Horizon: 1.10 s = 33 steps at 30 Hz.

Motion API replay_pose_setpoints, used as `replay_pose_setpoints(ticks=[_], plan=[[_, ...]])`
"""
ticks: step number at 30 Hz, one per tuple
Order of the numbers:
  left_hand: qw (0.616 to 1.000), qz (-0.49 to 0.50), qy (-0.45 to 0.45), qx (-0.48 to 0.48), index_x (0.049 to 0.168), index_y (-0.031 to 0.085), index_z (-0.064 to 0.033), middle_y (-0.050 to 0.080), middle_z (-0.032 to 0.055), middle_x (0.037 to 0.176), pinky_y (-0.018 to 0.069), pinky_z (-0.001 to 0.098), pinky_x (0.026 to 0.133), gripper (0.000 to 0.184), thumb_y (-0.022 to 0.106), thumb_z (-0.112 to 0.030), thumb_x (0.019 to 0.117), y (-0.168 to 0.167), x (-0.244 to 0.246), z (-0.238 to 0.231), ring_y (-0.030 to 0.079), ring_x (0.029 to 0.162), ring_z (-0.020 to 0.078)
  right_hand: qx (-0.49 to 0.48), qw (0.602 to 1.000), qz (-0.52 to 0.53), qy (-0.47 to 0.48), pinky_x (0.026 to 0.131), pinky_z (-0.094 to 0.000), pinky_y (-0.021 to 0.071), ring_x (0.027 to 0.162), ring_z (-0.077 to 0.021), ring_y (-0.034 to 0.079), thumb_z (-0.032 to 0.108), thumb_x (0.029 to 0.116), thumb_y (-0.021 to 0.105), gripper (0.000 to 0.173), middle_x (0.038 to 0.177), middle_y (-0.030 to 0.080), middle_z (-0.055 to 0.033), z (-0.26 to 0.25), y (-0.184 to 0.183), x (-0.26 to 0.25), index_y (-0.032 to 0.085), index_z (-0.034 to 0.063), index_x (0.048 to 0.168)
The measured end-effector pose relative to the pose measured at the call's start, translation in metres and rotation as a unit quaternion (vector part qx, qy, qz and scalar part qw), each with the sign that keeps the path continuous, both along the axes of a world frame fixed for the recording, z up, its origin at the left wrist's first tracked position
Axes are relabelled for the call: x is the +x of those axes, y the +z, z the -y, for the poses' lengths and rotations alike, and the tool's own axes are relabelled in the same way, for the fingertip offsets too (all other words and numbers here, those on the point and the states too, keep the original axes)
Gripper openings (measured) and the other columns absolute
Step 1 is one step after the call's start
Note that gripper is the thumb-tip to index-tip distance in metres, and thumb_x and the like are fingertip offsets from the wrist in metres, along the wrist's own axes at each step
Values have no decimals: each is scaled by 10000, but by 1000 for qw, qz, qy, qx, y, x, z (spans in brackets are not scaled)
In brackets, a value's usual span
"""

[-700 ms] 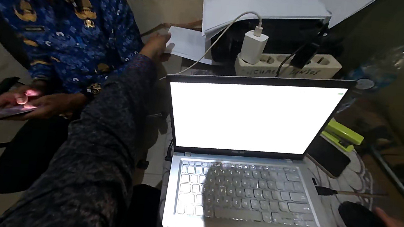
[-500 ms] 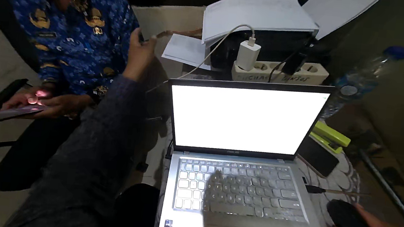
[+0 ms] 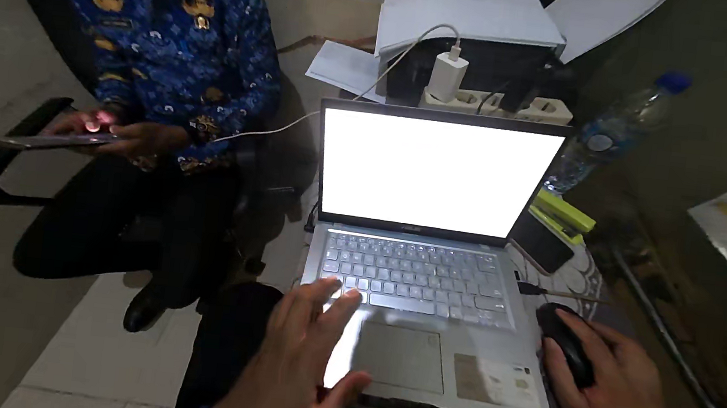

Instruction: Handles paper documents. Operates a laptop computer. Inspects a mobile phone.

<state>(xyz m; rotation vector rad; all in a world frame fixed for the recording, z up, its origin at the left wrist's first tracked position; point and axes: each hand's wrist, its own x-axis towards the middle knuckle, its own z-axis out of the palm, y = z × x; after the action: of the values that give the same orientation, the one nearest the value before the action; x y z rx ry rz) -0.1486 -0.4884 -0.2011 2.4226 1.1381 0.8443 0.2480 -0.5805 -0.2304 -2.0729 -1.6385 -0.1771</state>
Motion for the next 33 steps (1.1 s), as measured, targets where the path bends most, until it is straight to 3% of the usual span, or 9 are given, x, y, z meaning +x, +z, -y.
replay_pose_setpoints(ticks=[5, 10, 14, 33], plan=[[994, -86, 21, 56, 1554, 434, -310, 450, 193, 1556, 382, 651, 1117, 823, 476, -795, 891, -21, 16, 16, 438, 1426, 400, 22, 1000, 13, -1, 937, -629, 489, 1155, -466, 594, 486, 978, 510, 494, 1293, 602, -275, -2, -7, 4, 681, 193, 1338], [984, -152, 67, 67, 1584, 404, -247, 390, 249, 1588, 320, 699, 1136, 942, 368, -862, 871, -27, 21, 16, 364, 1461, 476, 37, 999, 19, -15, 943, -620, 490, 1163, -447, 597, 473, 980, 511, 472, 1292, 612, -257, -3, -7, 2, 689, 203, 1325], [980, -169, 81, 63, 1594, 388, -230, 403, 257, 1578, 316, 707, 1136, 985, 322, -886, 862, -28, 23, 15, 368, 1463, 473, 41, 999, 20, -15, 935, -603, 497, 1153, -443, 598, 466, 987, 500, 467, 1287, 611, -252, -5, -8, 1, 691, 202, 1321], [982, -168, 72, 50, 1601, 371, -231, 393, 253, 1585, 286, 715, 1148, 992, 388, -879, 849, -27, 23, 14, 355, 1480, 448, 23, 999, 20, -23, 944, -616, 491, 1164, -449, 593, 486, 987, 498, 490, 1290, 611, -257, -5, -5, -1, 677, 201, 1343]])
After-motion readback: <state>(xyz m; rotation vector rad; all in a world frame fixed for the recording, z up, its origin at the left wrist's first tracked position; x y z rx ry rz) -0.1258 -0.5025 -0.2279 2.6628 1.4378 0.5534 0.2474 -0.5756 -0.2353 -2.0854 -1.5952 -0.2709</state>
